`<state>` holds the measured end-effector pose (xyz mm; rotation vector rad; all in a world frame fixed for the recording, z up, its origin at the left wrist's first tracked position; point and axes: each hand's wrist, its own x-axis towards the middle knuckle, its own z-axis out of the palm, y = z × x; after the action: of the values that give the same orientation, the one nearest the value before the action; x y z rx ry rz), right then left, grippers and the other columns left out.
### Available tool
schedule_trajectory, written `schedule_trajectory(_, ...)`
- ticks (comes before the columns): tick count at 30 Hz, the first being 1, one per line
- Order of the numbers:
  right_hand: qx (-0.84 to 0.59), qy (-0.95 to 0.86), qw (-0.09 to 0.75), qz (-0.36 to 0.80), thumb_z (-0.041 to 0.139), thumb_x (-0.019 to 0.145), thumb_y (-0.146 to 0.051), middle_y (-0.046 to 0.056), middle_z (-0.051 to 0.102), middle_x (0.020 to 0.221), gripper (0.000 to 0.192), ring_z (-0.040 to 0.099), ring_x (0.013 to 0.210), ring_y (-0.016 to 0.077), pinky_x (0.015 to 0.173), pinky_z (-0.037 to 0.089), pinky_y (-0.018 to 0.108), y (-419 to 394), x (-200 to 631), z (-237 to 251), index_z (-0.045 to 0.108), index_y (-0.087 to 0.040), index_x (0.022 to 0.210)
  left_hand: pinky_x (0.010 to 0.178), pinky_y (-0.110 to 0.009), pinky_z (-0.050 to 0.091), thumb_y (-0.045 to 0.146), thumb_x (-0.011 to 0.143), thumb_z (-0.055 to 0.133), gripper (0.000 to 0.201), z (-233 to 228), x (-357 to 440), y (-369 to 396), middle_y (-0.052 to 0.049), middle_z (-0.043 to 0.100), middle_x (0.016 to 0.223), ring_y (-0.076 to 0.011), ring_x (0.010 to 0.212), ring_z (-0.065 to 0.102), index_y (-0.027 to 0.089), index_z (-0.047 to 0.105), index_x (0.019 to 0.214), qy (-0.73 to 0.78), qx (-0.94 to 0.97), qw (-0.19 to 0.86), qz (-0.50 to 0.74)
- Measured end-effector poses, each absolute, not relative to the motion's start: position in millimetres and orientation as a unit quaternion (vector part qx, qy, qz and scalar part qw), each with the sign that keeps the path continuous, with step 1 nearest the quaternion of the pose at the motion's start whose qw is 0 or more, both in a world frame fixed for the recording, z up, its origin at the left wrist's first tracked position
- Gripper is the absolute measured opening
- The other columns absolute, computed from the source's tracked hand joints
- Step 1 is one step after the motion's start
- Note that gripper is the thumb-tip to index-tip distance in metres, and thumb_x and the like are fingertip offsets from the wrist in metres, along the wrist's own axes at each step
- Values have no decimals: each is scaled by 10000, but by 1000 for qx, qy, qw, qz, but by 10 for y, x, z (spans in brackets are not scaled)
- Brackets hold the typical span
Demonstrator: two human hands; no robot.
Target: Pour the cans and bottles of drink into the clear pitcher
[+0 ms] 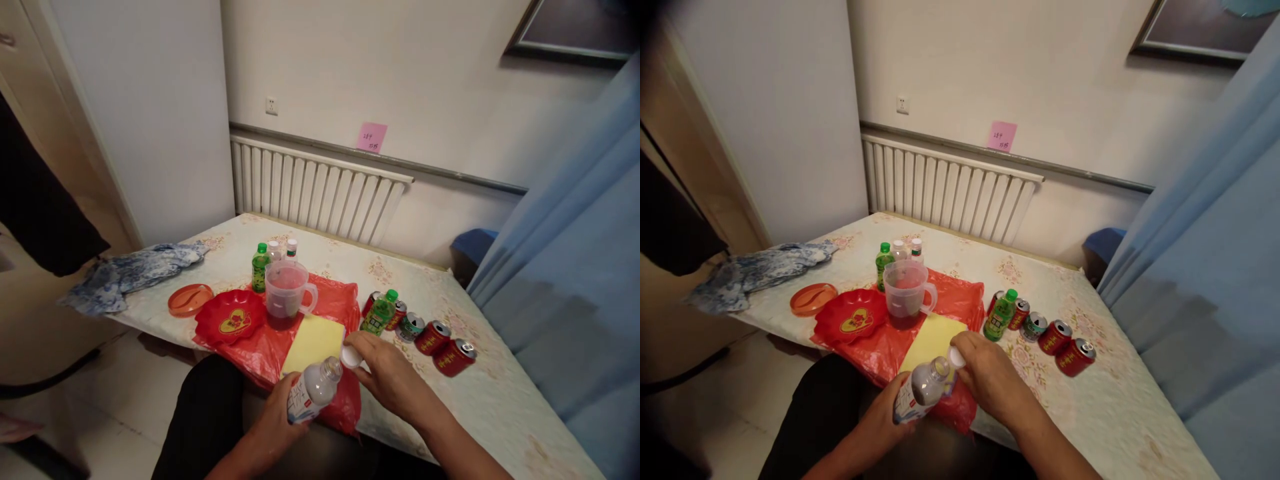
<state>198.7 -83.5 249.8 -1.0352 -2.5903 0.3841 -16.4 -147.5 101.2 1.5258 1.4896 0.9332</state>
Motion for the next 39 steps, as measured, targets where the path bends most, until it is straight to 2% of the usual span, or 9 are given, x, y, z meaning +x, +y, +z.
schedule_trajectory(5, -365, -917, 122, 105, 519, 857, -88, 48, 608, 955, 185, 568, 891, 193, 762, 430, 288, -862, 2022, 2485, 568, -202, 994, 1021, -400, 395, 109, 554, 622, 720, 989, -127, -1468, -97, 579, 1258, -289, 1166, 529, 196, 461, 1250, 583, 607, 392, 371)
schedule_trajectory(9, -350, -917, 128, 144, 540, 840, -80, 34, 611, 943, 210, 572, 878, 178, 766, 430, 273, -866, 2023, 2426, 573, -202, 1008, 993, -378, 416, 123, 575, 624, 693, 986, -119, -1481, -91, 591, 1226, -273, 1135, 543, 200, 456, 1242, 572, 618, 394, 369)
schedule_trajectory(15, -361, -886, 172, 235, 658, 779, -116, 21, 643, 1047, 343, 585, 955, 177, 847, 425, 282, -810, 2030, 2394, 579, -226, 1094, 1001, -391, 414, 116, 584, 618, 688, 965, -153, -1490, -88, 583, 1236, -273, 1141, 541, 207, 455, 1247, 564, 627, 387, 373)
schedule_trajectory(19, -348, -883, 158, 272, 645, 775, -88, 8, 653, 981, 298, 588, 885, 166, 804, 435, 274, -820, 1996, 2386, 604, -224, 1037, 984, -388, 429, 132, 583, 626, 688, 963, -159, -1495, -85, 590, 1223, -270, 1115, 554, 201, 462, 1248, 564, 632, 379, 372)
schedule_trajectory(34, -301, -906, 165, 246, 540, 892, -144, 69, 655, 1074, 258, 591, 990, 191, 884, 445, 313, -814, 1987, 2348, 608, -210, 1132, 864, -340, 477, 152, 598, 628, 583, 1100, -141, -1497, -46, 638, 1096, -241, 981, 594, 211, 515, 1168, 560, 635, 385, 369)
schedule_trajectory(39, -306, -900, 171, 259, 555, 886, -148, 60, 660, 1045, 249, 598, 960, 185, 856, 448, 297, -801, 1992, 2326, 620, -214, 1116, 869, -330, 470, 152, 616, 632, 577, 1082, -145, -1500, -44, 630, 1102, -232, 986, 587, 208, 512, 1178, 556, 638, 388, 366)
